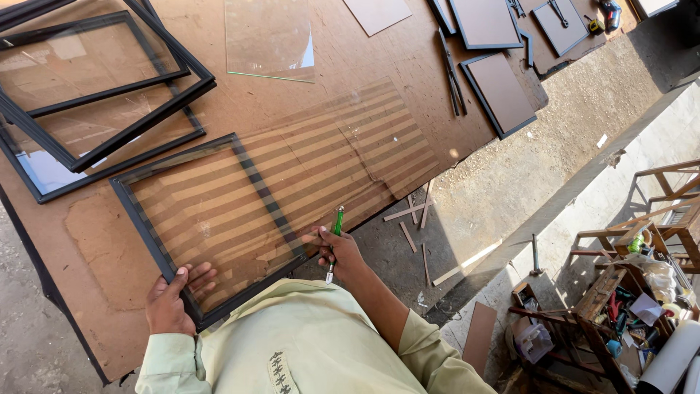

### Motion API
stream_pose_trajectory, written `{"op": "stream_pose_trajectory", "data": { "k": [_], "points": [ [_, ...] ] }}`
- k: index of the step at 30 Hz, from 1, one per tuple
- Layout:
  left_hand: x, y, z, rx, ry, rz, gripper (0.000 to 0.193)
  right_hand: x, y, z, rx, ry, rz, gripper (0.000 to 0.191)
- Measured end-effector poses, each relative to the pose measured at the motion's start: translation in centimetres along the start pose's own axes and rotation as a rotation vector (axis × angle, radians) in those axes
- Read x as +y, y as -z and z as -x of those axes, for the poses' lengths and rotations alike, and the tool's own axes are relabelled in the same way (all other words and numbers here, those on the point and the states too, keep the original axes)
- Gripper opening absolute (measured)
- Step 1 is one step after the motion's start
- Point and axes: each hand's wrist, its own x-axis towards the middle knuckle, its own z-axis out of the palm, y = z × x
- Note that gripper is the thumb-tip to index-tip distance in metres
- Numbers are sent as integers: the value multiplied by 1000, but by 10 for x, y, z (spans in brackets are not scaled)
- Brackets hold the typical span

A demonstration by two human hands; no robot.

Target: The person places a black frame over a sheet of glass on a workbench and uses a green pencil to mark the glass along the frame's edges. The person repeats this process for multiple frames, moving each completed frame aside after marking.

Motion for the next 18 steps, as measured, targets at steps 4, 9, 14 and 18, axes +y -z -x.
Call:
{"op": "stream_pose_trajectory", "data": {
  "k": [4, 9, 14, 18],
  "points": [
    [4, -3, 3, -27, 0, 13, 16, -2, 2, -2, -8, 21, 13, 29],
    [11, -11, -4, 29, 85, -8, 17, -11, 2, -1, -22, 3, -15, 26],
    [8, -14, -2, -6, 32, -11, 14, -16, 2, 4, -26, 12, 0, 25],
    [7, -15, -6, -16, 21, -20, 14, -20, 2, 2, -12, 6, 10, 27]
  ]
}}
